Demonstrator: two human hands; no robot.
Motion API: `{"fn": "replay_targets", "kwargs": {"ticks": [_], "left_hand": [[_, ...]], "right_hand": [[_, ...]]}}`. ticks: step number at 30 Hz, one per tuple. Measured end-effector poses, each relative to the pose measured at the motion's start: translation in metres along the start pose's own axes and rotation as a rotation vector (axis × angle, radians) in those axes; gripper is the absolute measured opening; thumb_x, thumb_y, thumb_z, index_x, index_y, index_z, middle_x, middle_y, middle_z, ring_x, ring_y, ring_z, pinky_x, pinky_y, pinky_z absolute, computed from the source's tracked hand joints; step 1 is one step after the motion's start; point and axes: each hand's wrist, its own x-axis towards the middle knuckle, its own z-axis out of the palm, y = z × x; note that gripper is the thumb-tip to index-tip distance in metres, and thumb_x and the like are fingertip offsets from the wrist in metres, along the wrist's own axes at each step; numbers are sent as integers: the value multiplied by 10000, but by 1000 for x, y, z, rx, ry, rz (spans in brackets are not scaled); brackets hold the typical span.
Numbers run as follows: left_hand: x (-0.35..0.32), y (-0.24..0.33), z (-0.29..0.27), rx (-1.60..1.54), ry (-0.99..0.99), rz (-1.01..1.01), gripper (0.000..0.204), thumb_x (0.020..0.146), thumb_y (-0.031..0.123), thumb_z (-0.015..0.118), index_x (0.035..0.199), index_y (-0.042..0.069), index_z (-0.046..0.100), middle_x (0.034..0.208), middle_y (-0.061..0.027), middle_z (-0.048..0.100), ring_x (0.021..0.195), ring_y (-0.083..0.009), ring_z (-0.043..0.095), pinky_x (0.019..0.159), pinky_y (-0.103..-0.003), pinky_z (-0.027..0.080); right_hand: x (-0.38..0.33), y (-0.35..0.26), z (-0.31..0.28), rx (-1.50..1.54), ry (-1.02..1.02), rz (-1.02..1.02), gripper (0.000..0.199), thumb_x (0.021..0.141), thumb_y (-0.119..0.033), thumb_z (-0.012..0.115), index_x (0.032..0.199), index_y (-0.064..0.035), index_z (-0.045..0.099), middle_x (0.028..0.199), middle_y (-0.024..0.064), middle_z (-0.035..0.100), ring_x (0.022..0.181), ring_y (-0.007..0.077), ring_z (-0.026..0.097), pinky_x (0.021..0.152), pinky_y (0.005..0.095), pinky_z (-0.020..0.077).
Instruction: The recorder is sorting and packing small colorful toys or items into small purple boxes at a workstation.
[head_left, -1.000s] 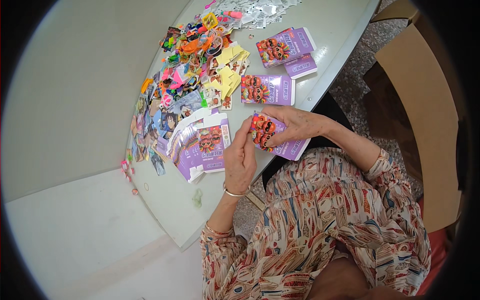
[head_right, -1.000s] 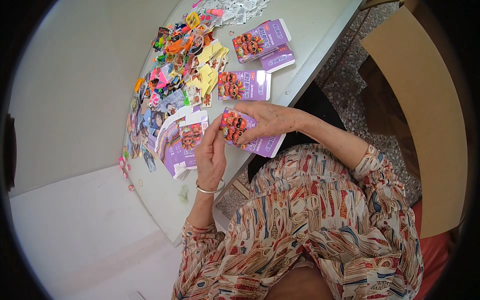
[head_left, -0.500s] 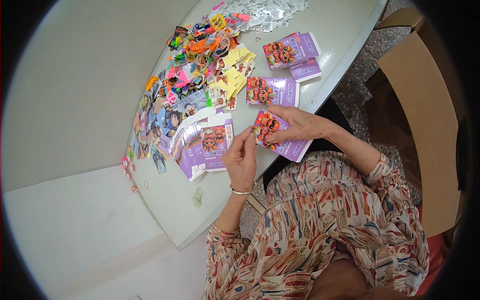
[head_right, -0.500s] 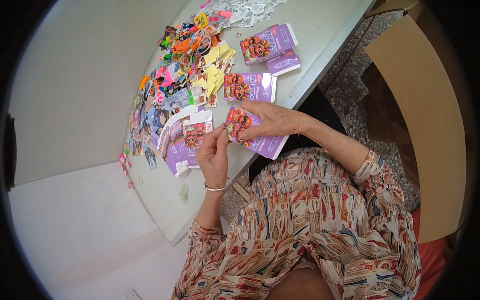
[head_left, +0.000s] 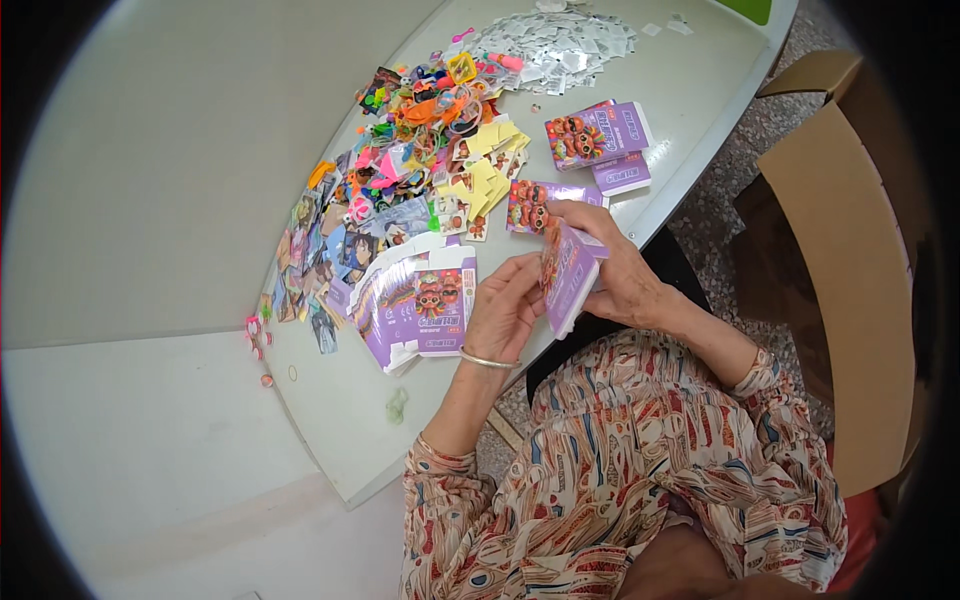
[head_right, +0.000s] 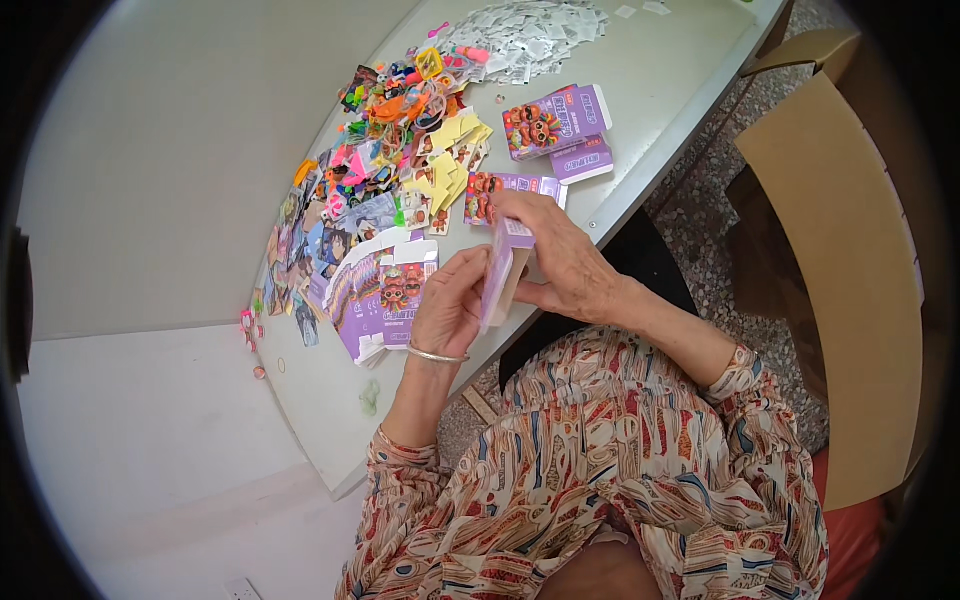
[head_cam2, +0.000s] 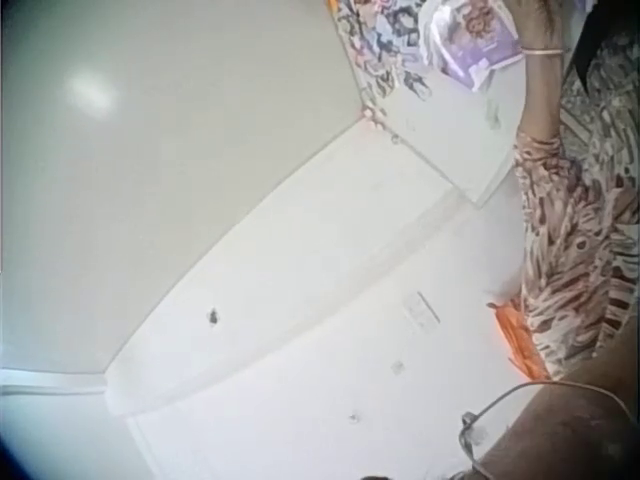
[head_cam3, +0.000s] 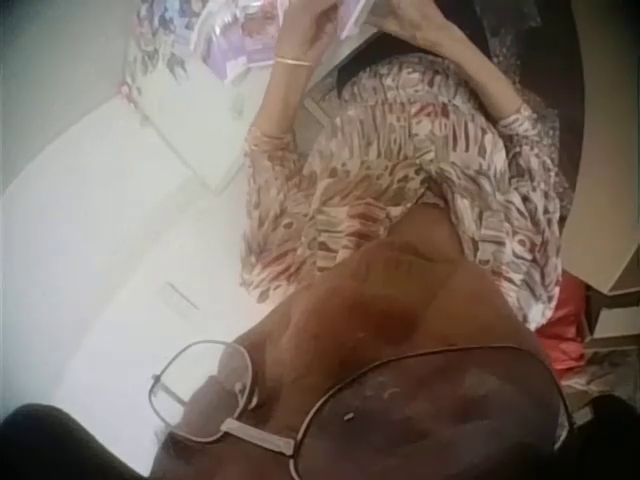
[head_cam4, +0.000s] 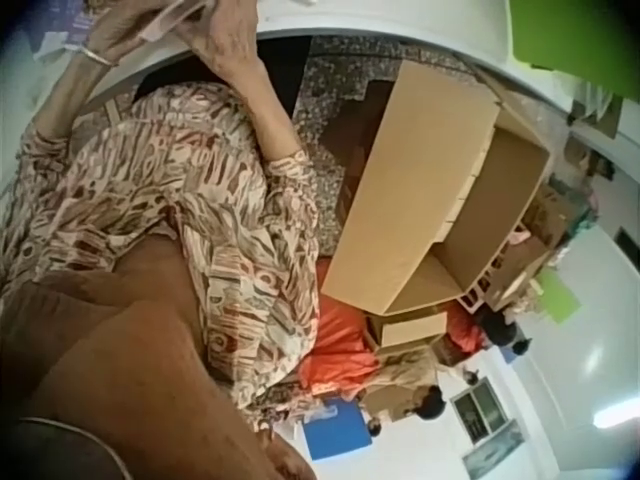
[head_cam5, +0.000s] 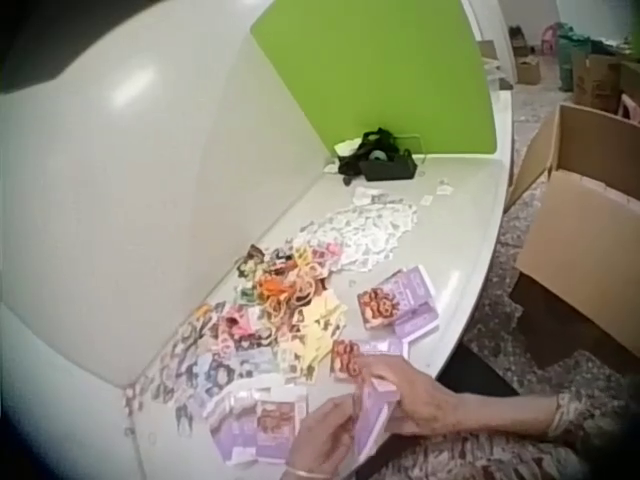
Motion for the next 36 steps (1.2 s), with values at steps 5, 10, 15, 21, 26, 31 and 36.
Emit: {"fn": "replay_targets", "kwargs": {"ticks": [5,10,15,21,26,31,36], "left_hand": [[19,37,-33,1027,176,358,227,880,177,664,1019,-3,674,1052,-112,683,961,-191,644,877,-291,481],[56,77,-95,1864,424,878,371,765,265,747,1061,58,660,1128,-163,600,1045,-355,526,902,-432,408],[66,69,-94,1948,489,793,345,705,264,770,980,88,659,1137,-139,567,1033,-349,498,895,-434,383],[68,81,-106,1808,432,983,195,746,156,743,887,67,642,998,-108,604,935,-265,573,833,-377,420],[38,113,-71,944,356,617,55,843,52,666,841,20,623,723,12,612,661,-77,541,600,-226,414],[21,106,-27,909,229,642,35,868,21,634,890,-5,641,801,-16,671,683,-44,545,625,-189,442],[13,86,-8,1202,150,649,72,851,35,638,900,-3,673,873,-77,714,725,-79,620,654,-234,480]], "right_hand": [[5,-11,-20,34,-64,346,862,656,-210,818,1329,-15,316,1203,191,475,1095,337,537,915,396,470],[8,-16,-33,-265,-148,281,846,679,-226,788,1328,32,311,1136,215,489,1019,375,526,872,417,459],[19,-26,-41,-435,-245,259,813,664,-193,780,1309,43,346,1115,211,489,995,371,496,870,413,440],[30,-27,-33,-533,-289,244,818,649,-193,788,1310,28,359,999,162,496,901,314,486,810,394,436],[37,-28,-28,-591,-351,201,839,634,-193,799,1318,18,362,940,135,495,872,278,487,770,374,435],[43,-27,-21,-606,-376,182,862,619,-207,808,1330,23,377,925,134,499,862,273,487,747,363,440],[45,-29,-18,-590,-382,168,876,617,-222,808,1336,35,377,922,137,507,855,275,492,747,360,443]]}}
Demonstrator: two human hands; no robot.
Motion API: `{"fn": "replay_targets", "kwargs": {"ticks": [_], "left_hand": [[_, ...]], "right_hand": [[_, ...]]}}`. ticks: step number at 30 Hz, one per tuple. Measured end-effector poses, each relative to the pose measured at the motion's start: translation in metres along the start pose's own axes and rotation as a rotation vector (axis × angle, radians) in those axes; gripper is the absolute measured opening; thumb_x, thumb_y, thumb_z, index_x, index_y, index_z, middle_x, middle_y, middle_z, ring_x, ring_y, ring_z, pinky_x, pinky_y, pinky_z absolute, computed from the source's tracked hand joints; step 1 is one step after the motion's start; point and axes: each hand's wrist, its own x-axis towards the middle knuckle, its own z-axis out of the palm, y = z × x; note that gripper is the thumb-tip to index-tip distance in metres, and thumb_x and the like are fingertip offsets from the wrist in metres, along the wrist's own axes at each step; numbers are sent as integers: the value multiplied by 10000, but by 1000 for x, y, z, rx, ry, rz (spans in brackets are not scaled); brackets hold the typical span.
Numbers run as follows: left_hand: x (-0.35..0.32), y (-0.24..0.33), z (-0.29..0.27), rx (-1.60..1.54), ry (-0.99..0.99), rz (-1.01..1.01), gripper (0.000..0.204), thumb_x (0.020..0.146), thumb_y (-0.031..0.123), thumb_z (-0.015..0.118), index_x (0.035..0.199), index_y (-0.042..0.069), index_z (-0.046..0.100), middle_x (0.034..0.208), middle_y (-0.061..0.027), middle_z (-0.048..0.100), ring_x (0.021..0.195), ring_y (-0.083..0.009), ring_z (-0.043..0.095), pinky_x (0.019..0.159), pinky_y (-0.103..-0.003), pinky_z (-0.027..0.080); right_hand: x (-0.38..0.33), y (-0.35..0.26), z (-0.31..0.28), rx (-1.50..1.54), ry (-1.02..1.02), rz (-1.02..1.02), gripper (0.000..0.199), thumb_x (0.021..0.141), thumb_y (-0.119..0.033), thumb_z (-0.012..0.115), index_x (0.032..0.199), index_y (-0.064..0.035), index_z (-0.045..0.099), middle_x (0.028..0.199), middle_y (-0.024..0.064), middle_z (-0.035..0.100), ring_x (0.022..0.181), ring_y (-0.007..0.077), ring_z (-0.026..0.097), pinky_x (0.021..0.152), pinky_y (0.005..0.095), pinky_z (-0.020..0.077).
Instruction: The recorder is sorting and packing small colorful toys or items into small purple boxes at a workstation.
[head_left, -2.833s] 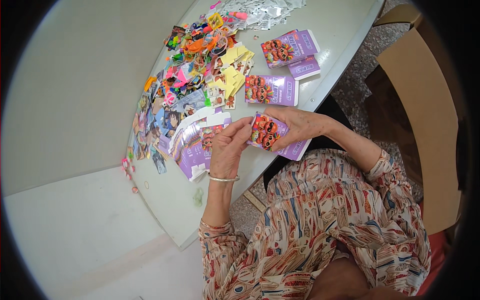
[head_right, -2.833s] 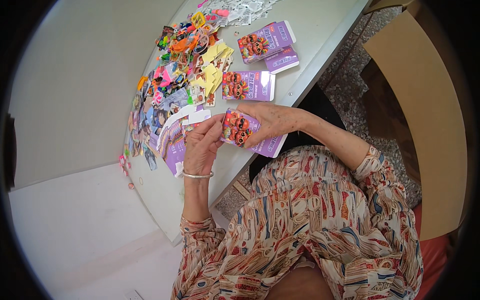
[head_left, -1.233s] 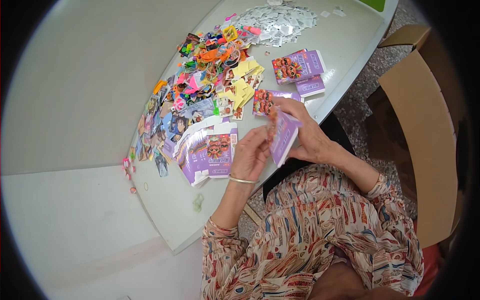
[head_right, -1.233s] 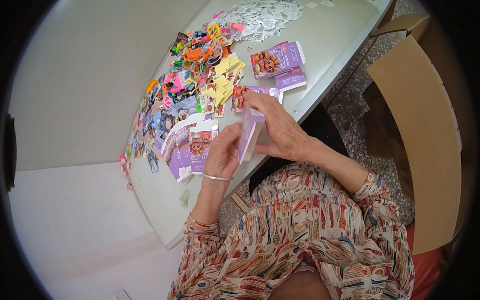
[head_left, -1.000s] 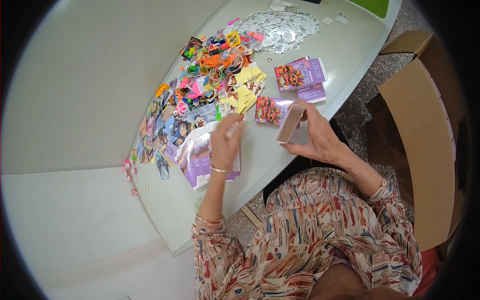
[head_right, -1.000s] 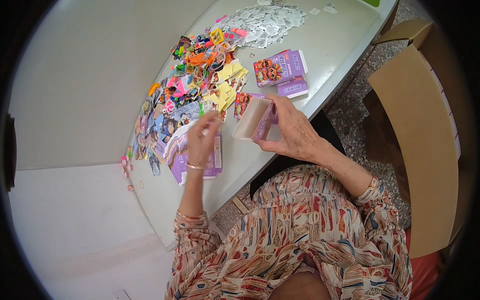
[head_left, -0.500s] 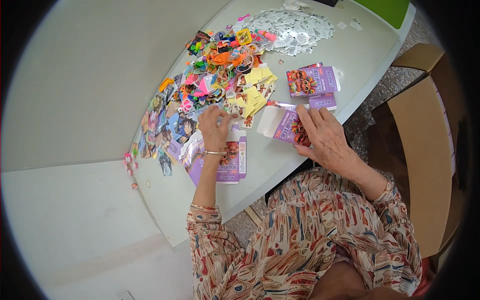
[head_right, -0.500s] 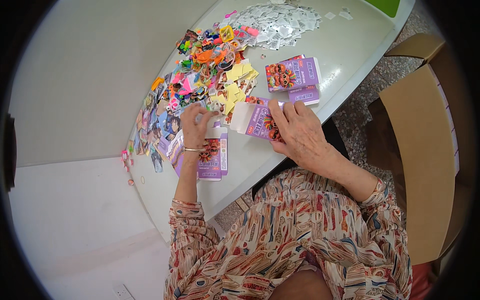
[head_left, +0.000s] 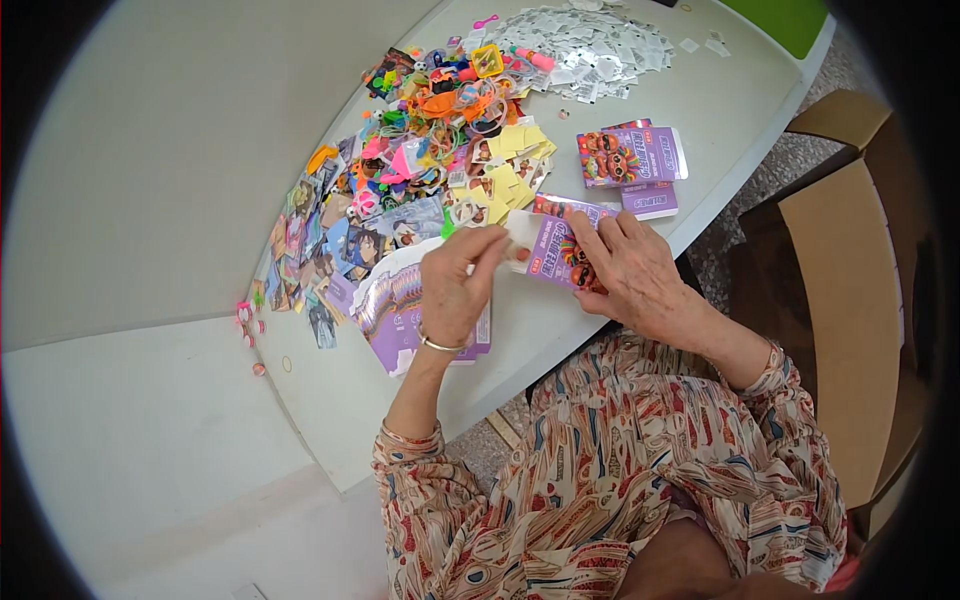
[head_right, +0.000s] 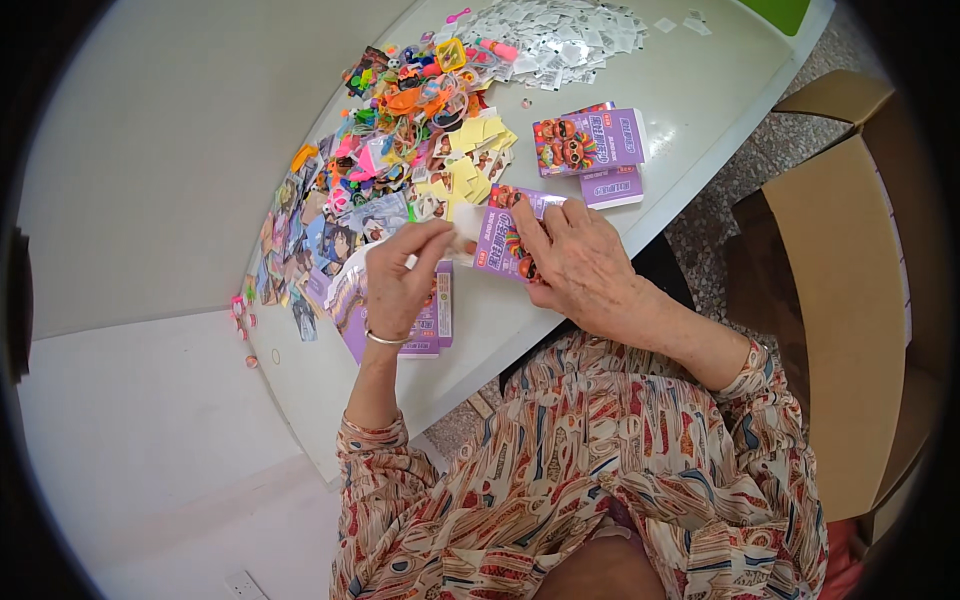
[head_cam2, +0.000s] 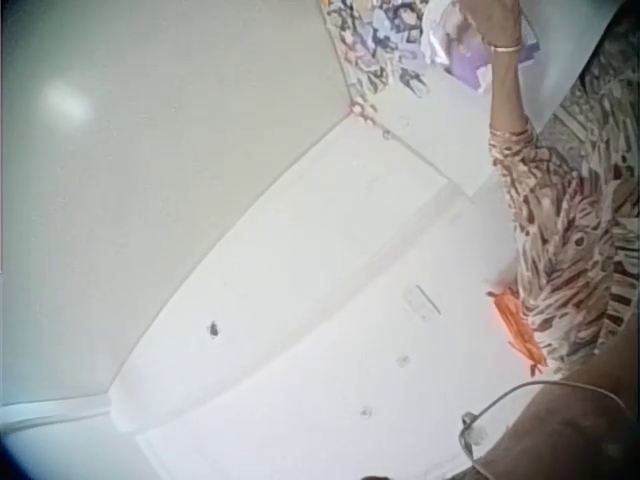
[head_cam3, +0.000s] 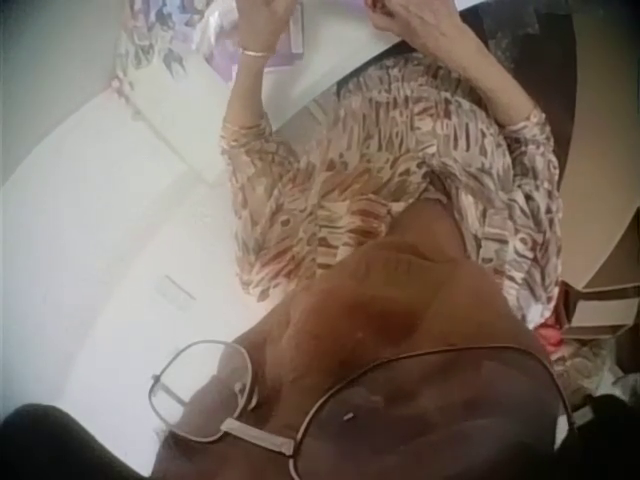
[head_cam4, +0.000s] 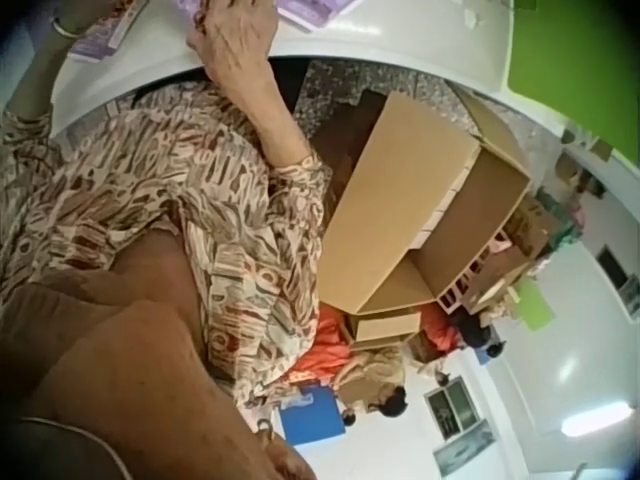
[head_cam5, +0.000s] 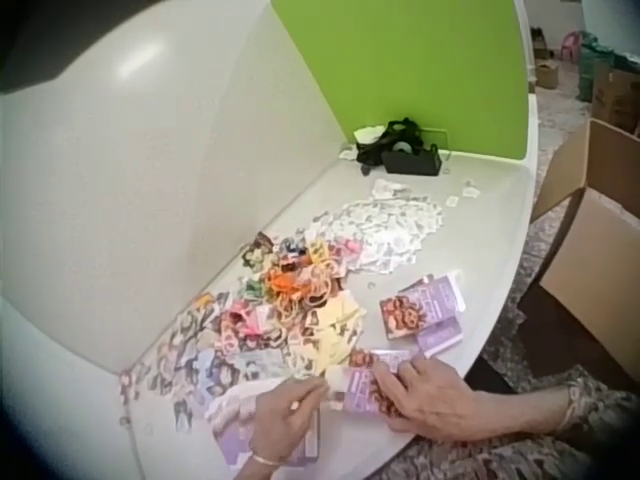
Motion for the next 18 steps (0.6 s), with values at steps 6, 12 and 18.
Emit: {"fn": "replay_targets", "kwargs": {"ticks": [6,12,18], "left_hand": [[20,-38,-11,-172,60,-93,119,857,65,633,937,-2,689,873,-126,699,727,-193,666,659,-273,498],[32,-91,9,567,131,155,294,810,228,712,961,-18,655,827,-142,664,713,-245,632,667,-353,492],[37,-102,11,637,181,179,195,798,173,679,867,0,621,755,-153,612,684,-333,590,624,-430,465]], "right_hand": [[-3,7,0,38,-14,13,849,635,-241,801,1314,38,375,936,150,522,856,285,501,760,368,447],[-3,9,0,9,-19,20,897,625,-258,815,1326,80,368,918,153,537,870,264,511,744,347,455],[-3,10,-2,47,4,31,805,658,-259,790,1283,36,378,937,158,528,861,289,504,751,375,444]]}}
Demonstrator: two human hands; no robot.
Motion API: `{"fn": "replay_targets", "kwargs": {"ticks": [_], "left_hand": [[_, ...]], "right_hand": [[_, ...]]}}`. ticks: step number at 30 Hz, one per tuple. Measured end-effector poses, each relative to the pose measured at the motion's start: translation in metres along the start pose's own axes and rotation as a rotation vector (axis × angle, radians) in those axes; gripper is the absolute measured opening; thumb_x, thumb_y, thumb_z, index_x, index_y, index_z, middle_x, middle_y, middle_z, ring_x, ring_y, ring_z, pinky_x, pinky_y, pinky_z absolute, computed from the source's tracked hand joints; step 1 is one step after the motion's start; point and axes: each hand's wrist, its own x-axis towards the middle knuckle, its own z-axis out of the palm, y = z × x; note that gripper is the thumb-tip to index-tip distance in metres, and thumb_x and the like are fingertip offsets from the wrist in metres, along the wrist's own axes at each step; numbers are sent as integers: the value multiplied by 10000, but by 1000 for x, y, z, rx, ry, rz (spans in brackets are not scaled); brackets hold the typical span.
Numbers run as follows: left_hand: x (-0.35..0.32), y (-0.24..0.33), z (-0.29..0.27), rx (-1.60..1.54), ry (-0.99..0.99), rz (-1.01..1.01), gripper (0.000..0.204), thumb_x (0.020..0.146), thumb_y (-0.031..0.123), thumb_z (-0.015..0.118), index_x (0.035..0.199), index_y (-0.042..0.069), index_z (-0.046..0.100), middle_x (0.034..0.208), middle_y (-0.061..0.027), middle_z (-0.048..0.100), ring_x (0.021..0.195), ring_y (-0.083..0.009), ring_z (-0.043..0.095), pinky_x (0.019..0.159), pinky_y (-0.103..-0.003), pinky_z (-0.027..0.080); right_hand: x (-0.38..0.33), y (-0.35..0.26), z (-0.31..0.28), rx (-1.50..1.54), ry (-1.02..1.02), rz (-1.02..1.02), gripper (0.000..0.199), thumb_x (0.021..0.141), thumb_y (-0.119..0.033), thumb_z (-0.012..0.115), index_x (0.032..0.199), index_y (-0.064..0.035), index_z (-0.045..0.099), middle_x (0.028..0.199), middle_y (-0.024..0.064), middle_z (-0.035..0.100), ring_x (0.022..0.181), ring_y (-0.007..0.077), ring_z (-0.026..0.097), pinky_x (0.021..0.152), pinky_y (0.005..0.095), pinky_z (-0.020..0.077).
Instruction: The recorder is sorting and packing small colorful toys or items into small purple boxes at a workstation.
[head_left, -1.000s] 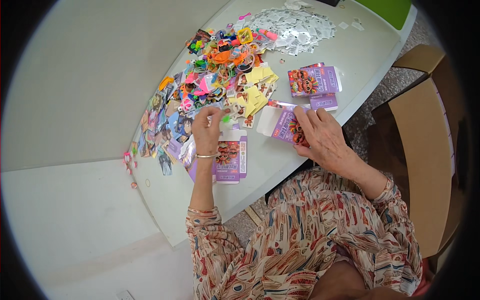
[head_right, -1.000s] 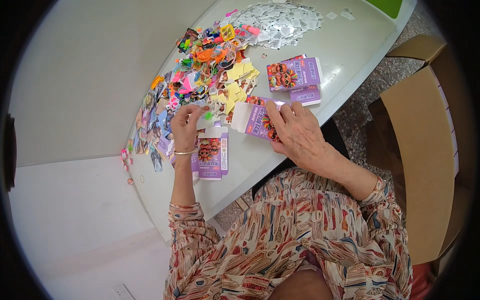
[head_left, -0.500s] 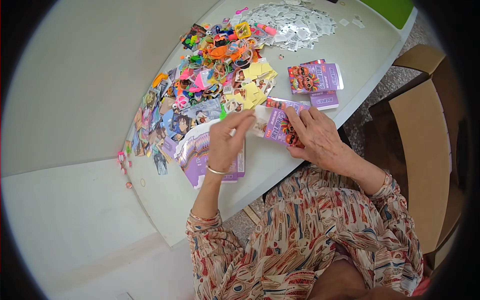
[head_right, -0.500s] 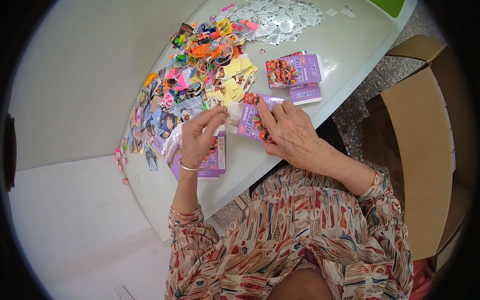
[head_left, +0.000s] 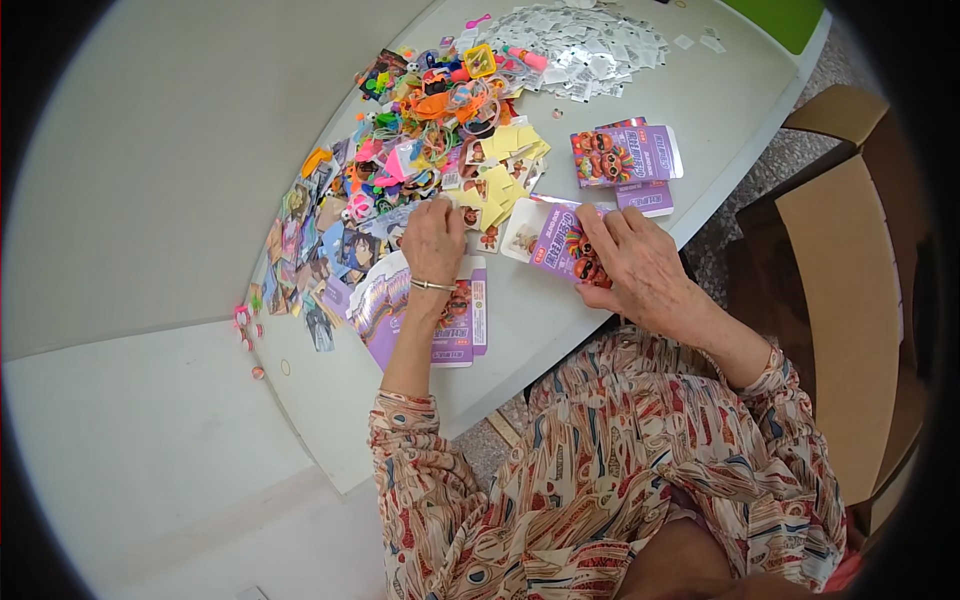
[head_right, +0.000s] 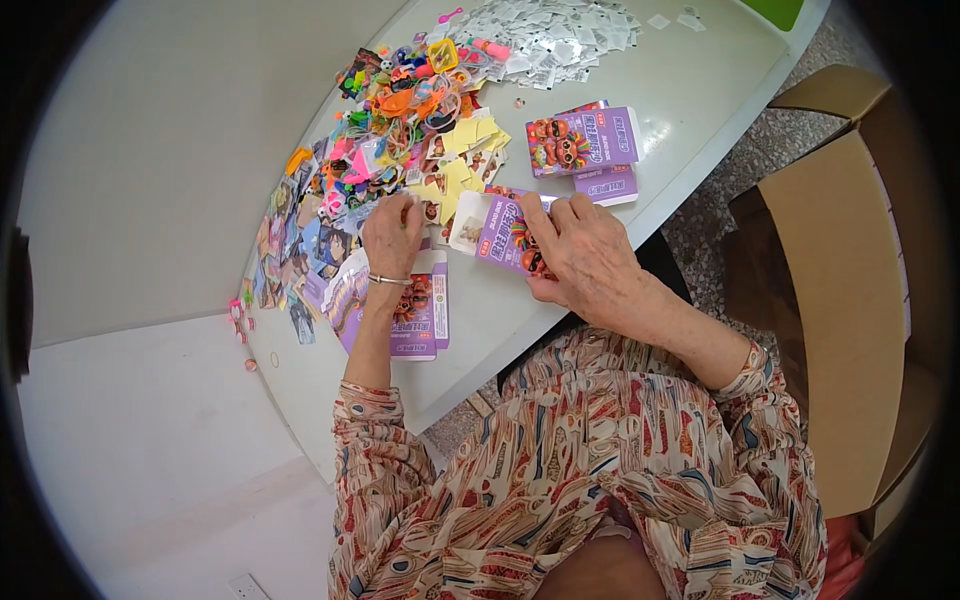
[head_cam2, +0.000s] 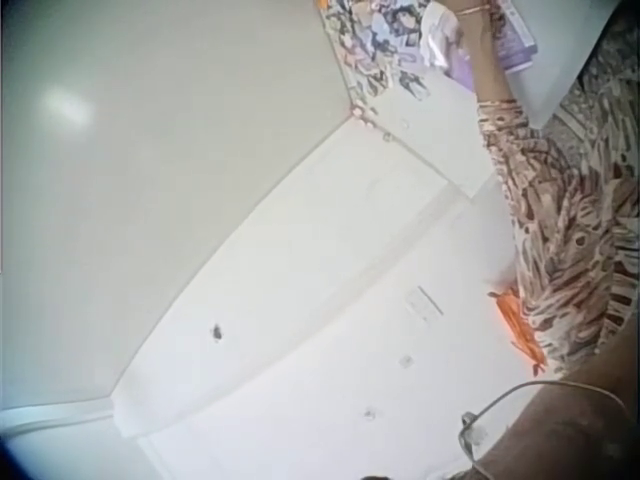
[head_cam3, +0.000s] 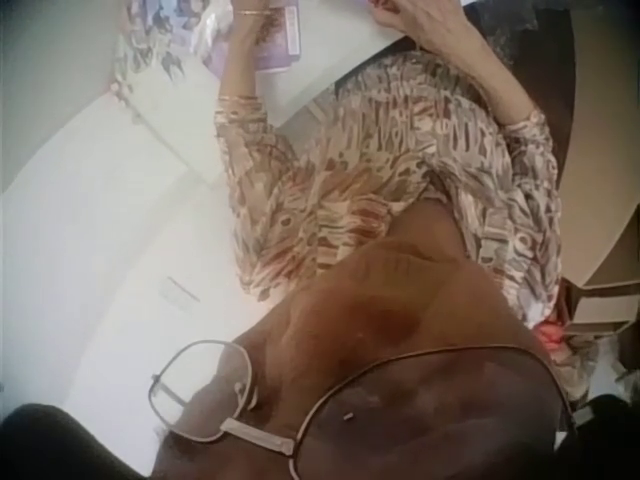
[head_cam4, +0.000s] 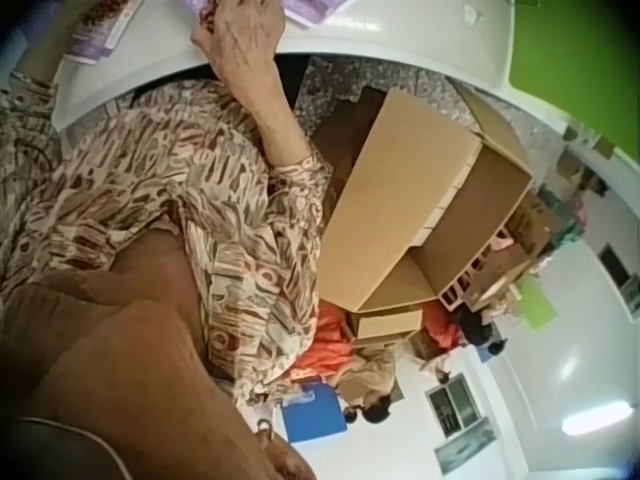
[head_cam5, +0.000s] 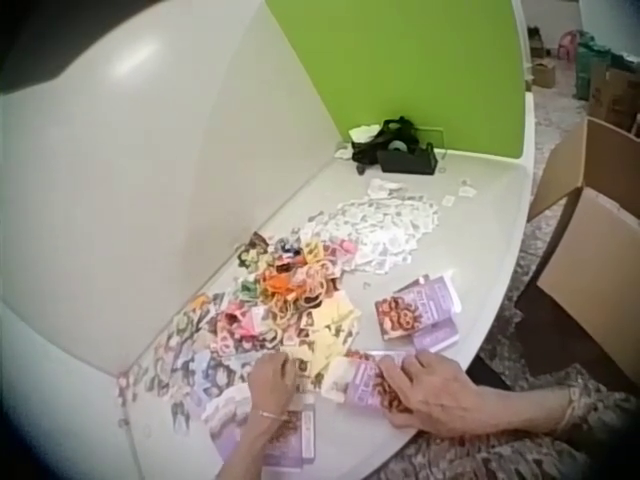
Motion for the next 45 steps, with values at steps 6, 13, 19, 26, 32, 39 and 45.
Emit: {"fn": "replay_targets", "kwargs": {"ticks": [6,13,19,26,32,39,45], "left_hand": [[2,13,-34,-277,60,-165,87,828,69,638,870,-6,635,777,-133,626,682,-275,614,613,-356,494],[-8,75,-63,-513,9,-9,85,807,19,658,891,5,661,939,-124,621,840,-243,613,728,-308,491],[-21,90,-48,-544,-114,29,107,801,26,659,906,6,664,942,-107,598,905,-260,594,807,-337,470],[-8,33,-47,-603,-136,-438,173,810,103,680,965,26,668,939,-100,627,907,-264,559,799,-369,458],[-16,4,-23,92,-107,70,173,748,138,714,873,33,656,914,-125,628,807,-321,546,713,-408,442],[-10,-2,-27,52,59,55,83,774,44,663,852,25,640,877,-127,617,829,-314,558,730,-412,451],[1,58,-79,-729,-44,-238,107,850,34,659,930,-34,647,841,-80,648,747,-138,592,694,-245,454]], "right_hand": [[2,2,5,-10,-22,22,822,647,-267,793,1283,48,378,930,157,532,863,287,505,749,372,446],[5,-1,10,2,-18,8,836,634,-263,797,1285,63,387,941,161,543,845,287,516,756,366,457],[1,-4,10,13,-44,8,843,645,-259,793,1291,77,368,948,170,543,855,304,526,762,376,459],[0,7,8,43,-46,72,854,652,-272,795,1293,75,349,946,177,532,863,320,532,750,389,462],[3,1,7,28,-47,74,842,669,-289,786,1290,75,350,949,179,529,869,317,533,749,384,463],[1,2,7,31,-66,80,828,687,-301,775,1286,83,350,962,180,533,875,312,530,757,379,465],[5,3,11,49,-56,89,818,688,-303,775,1276,80,356,968,183,536,880,317,531,760,378,468]]}}
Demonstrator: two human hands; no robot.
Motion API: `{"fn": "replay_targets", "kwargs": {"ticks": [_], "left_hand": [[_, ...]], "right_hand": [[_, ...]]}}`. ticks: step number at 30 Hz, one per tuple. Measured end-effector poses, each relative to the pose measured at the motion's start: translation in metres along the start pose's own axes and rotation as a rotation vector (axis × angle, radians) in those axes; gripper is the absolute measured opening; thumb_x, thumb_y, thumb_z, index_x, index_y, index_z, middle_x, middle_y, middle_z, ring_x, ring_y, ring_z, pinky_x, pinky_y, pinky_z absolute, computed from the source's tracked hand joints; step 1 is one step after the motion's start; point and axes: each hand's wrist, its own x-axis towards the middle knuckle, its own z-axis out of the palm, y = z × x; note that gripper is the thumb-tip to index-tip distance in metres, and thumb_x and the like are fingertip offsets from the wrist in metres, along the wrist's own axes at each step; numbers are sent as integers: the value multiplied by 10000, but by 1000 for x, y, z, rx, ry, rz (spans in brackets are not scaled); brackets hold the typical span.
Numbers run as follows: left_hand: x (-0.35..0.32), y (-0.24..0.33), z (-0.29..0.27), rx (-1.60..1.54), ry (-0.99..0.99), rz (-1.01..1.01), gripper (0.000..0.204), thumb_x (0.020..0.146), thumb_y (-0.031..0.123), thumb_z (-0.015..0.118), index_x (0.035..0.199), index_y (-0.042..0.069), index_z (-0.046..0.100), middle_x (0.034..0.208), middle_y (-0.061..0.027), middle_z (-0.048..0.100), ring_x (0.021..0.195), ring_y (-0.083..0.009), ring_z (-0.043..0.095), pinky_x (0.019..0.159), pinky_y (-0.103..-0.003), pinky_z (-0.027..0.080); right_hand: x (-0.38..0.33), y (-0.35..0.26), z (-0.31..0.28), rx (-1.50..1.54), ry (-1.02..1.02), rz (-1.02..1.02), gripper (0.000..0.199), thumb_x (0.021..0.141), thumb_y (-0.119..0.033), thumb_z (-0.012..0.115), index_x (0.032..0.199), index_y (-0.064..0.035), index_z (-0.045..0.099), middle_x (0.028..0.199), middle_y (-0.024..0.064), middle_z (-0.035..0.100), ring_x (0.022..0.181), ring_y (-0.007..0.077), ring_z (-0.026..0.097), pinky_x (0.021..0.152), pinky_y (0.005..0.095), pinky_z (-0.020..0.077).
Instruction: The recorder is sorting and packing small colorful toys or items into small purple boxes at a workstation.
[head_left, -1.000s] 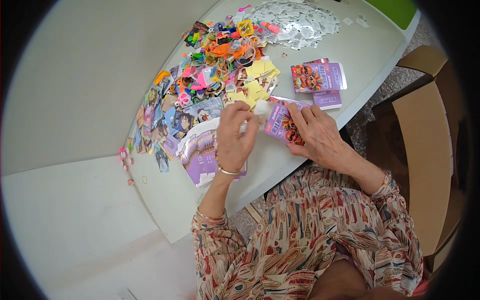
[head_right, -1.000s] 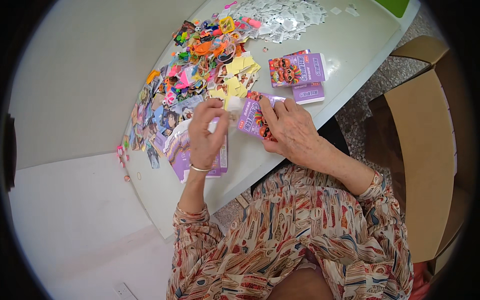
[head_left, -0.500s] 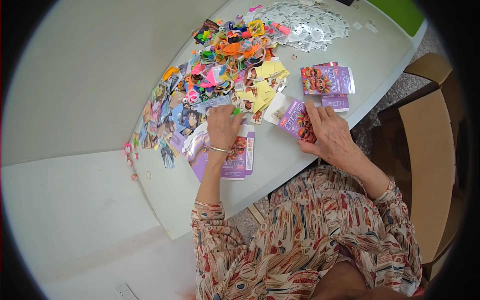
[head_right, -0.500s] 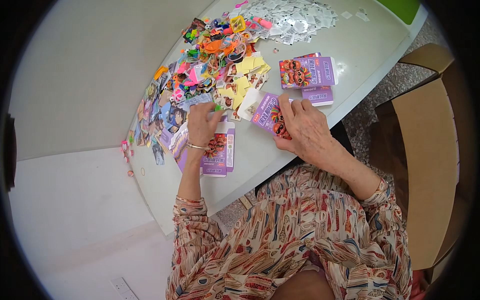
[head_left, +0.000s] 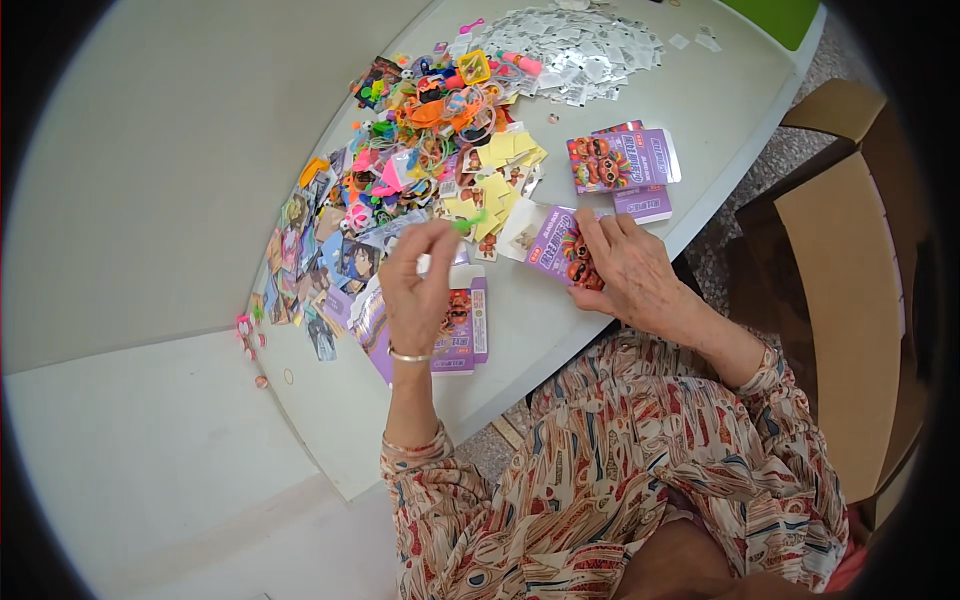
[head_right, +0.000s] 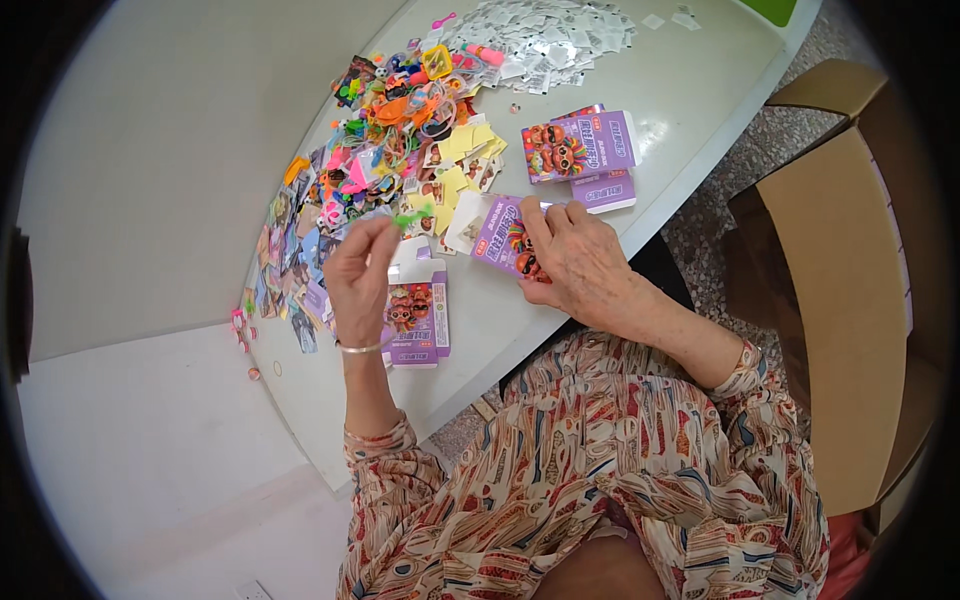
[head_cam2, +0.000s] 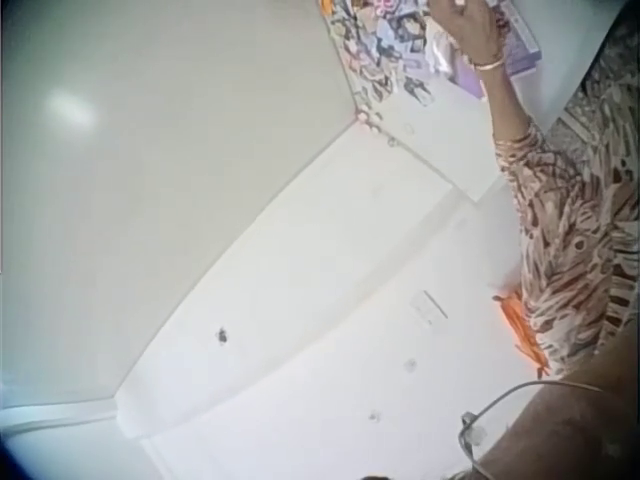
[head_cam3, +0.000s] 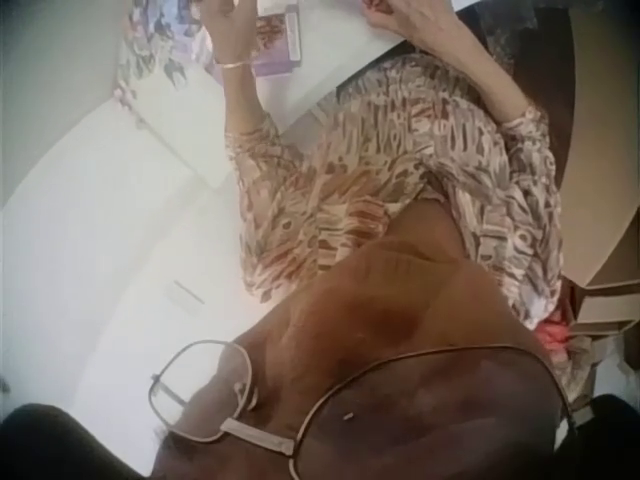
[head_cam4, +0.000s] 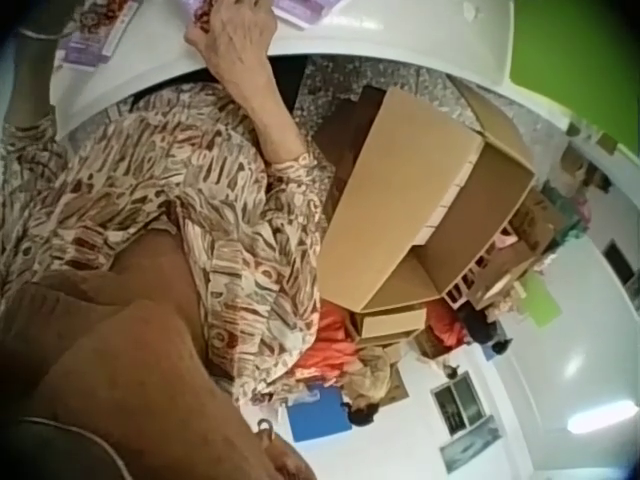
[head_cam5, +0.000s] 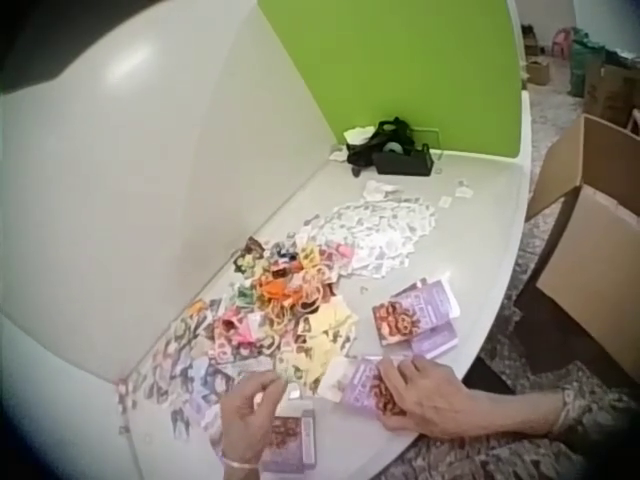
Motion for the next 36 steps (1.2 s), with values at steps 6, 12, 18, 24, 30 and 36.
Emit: {"fn": "replay_targets", "kwargs": {"ticks": [6,12,18,24,30,36], "left_hand": [[-7,11,26,60,-179,74,134,818,25,677,947,-11,666,838,-95,650,743,-185,605,692,-283,464],[18,28,50,132,-197,215,148,824,79,678,965,38,699,820,-87,629,767,-173,597,667,-287,470],[137,-18,100,128,-194,276,208,832,192,661,910,1,687,658,-99,618,608,-191,603,592,-332,466],[173,-36,173,657,-208,327,465,779,411,719,873,-38,645,874,-189,643,782,-305,617,703,-384,485],[178,-68,196,586,-49,425,327,745,299,717,824,-3,621,867,-183,611,832,-345,580,698,-443,454],[189,-78,180,405,-167,221,166,737,166,662,740,2,639,715,-140,628,680,-305,605,667,-399,478]], "right_hand": [[-2,-2,-5,21,27,-2,808,685,-302,775,1266,78,362,975,184,538,887,325,536,752,385,477],[-8,4,-11,42,59,-21,789,700,-326,762,1249,83,370,930,192,526,856,316,539,743,380,474],[-15,8,-22,58,75,66,832,697,-365,762,1265,90,361,906,195,542,822,325,549,722,383,476],[-26,23,-28,29,103,90,859,697,-374,761,1278,106,347,914,197,544,831,326,553,701,380,481],[-32,28,-37,38,135,108,830,711,-366,754,1271,105,360,911,190,542,829,320,556,696,385,478],[-30,31,-40,64,156,109,819,717,-363,750,1273,97,362,902,188,538,823,317,551,697,390,474]]}}
